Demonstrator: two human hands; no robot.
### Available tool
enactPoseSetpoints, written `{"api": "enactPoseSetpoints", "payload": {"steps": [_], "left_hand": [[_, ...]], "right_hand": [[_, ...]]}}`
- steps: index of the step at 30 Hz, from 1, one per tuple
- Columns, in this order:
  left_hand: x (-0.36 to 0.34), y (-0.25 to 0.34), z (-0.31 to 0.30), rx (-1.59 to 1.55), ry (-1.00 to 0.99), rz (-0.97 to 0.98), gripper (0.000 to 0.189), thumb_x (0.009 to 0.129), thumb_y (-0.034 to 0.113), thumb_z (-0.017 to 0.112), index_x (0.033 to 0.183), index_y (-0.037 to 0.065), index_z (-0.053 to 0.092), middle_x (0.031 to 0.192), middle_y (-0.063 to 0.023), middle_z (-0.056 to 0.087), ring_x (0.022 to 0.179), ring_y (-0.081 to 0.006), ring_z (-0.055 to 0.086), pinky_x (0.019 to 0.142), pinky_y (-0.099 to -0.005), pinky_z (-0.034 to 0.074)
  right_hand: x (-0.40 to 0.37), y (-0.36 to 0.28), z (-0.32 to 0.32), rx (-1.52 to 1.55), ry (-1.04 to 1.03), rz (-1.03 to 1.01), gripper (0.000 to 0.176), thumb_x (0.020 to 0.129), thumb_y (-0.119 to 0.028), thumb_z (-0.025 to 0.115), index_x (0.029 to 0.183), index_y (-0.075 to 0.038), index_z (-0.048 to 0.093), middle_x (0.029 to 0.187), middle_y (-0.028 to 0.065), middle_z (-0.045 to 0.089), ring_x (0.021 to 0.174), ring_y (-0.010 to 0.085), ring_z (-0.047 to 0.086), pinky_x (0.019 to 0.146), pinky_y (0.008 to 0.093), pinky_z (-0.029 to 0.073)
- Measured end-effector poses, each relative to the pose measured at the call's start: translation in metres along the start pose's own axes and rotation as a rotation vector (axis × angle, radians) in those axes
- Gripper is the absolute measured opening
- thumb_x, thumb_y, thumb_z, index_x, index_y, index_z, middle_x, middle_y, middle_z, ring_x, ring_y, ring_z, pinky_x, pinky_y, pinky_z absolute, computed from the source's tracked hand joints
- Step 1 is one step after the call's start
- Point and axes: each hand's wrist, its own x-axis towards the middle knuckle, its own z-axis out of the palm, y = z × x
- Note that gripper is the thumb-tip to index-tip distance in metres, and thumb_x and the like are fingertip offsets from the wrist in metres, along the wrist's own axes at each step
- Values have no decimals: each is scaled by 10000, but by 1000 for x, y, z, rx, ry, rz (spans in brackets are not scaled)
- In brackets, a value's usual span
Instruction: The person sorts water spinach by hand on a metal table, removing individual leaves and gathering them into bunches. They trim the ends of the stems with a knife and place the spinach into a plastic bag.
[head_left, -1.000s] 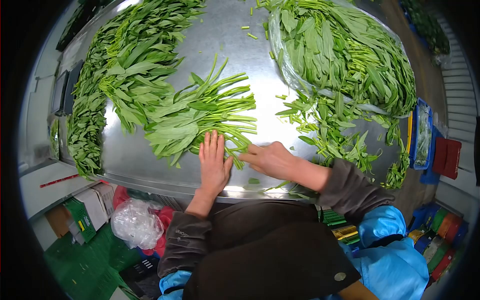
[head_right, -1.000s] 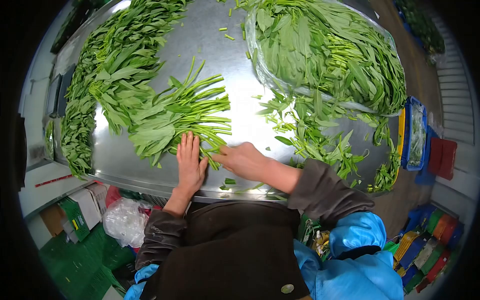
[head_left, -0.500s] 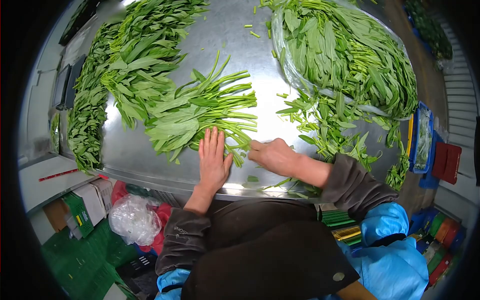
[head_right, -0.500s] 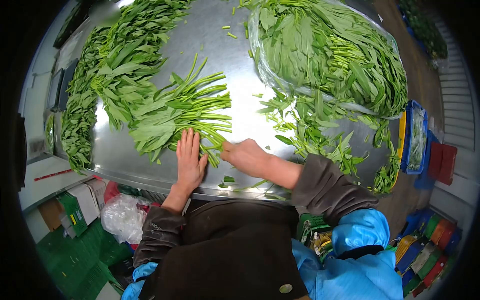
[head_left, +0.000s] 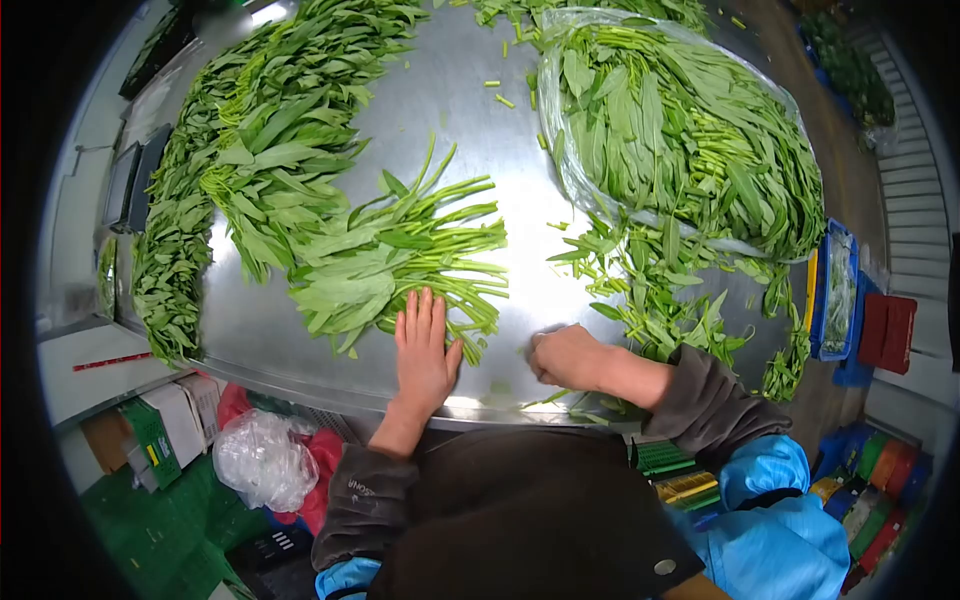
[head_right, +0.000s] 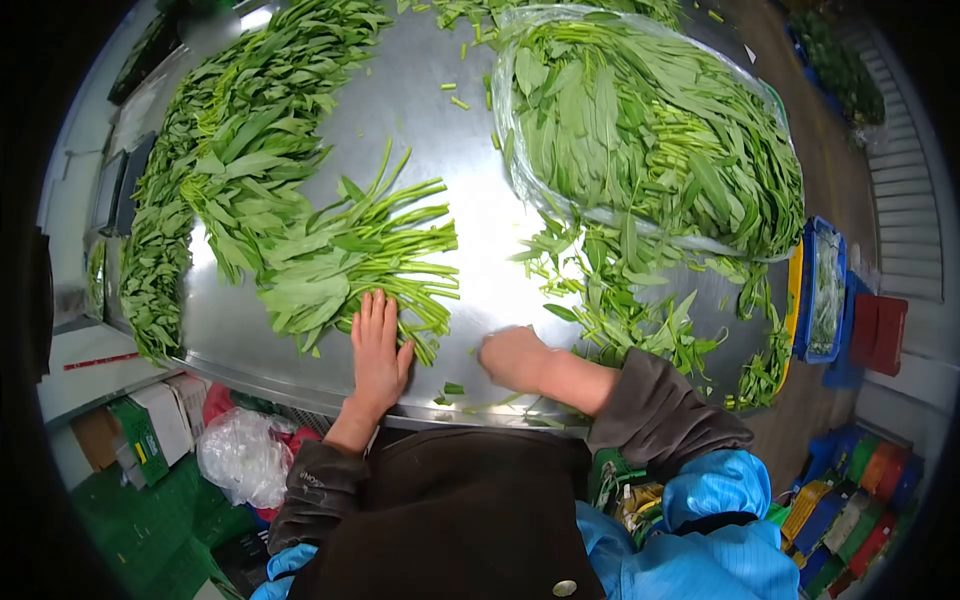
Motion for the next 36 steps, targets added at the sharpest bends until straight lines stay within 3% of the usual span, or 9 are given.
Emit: {"api": "enactPoseSetpoints", "payload": {"steps": [7,11,19,25,29,31,33,35,36], "left_hand": [[-23,39,-62,-238,98,42,450,753,28,639,1189,1,532,1307,-205,478,1273,-391,400,1073,-521,237],[-44,37,-66,-608,109,-219,376,751,-36,602,1126,-21,572,1241,-201,548,1231,-348,480,1036,-422,348],[28,26,-77,-287,230,-93,529,771,-7,614,1280,-16,469,1345,-222,456,1293,-390,395,1073,-442,293],[92,-11,-52,-85,183,-49,760,808,190,665,1405,-50,259,1442,-247,304,1367,-412,231,1112,-481,177],[95,-24,-38,-23,82,-65,801,814,267,662,1407,-64,238,1452,-256,280,1377,-413,201,1114,-504,143],[96,-26,-35,-24,83,-67,802,814,269,662,1408,-63,237,1454,-259,276,1379,-412,197,1114,-510,140],[97,-26,-33,-30,79,-65,797,815,267,661,1406,-62,240,1456,-260,273,1381,-413,192,1113,-515,135],[98,-27,-32,-8,82,-64,826,791,293,686,1389,-77,252,1448,-270,277,1376,-429,189,1109,-521,141],[99,-26,-34,-5,76,-63,826,791,293,686,1389,-77,252,1448,-270,277,1376,-429,189,1109,-521,141]], "right_hand": [[47,13,-90,285,800,-47,221,824,-94,588,1039,-83,635,928,119,616,825,308,612,712,386,490],[84,15,-118,291,892,-152,244,801,-49,584,1039,-89,627,933,99,600,815,304,609,701,385,494],[116,21,-124,47,833,-64,172,762,-92,642,930,-109,613,916,55,566,783,269,614,648,393,498],[116,37,-104,161,893,-227,140,792,-159,655,923,-111,643,828,52,609,741,261,615,636,375,489],[116,50,-95,446,971,-181,135,876,-193,596,953,-87,626,802,64,610,741,222,626,628,331,500],[112,64,-95,1642,920,36,174,927,-218,549,988,-62,593,794,53,596,743,169,614,622,302,488],[107,82,-104,1996,1238,172,246,950,-250,523,1076,-42,562,809,54,594,744,140,599,633,284,488],[112,83,-106,2047,1189,139,273,937,-229,542,1131,-38,546,847,72,618,727,132,593,652,264,491],[115,67,-120,1595,1035,161,276,930,-213,550,1139,-34,545,877,80,627,734,149,604,660,272,496]]}}
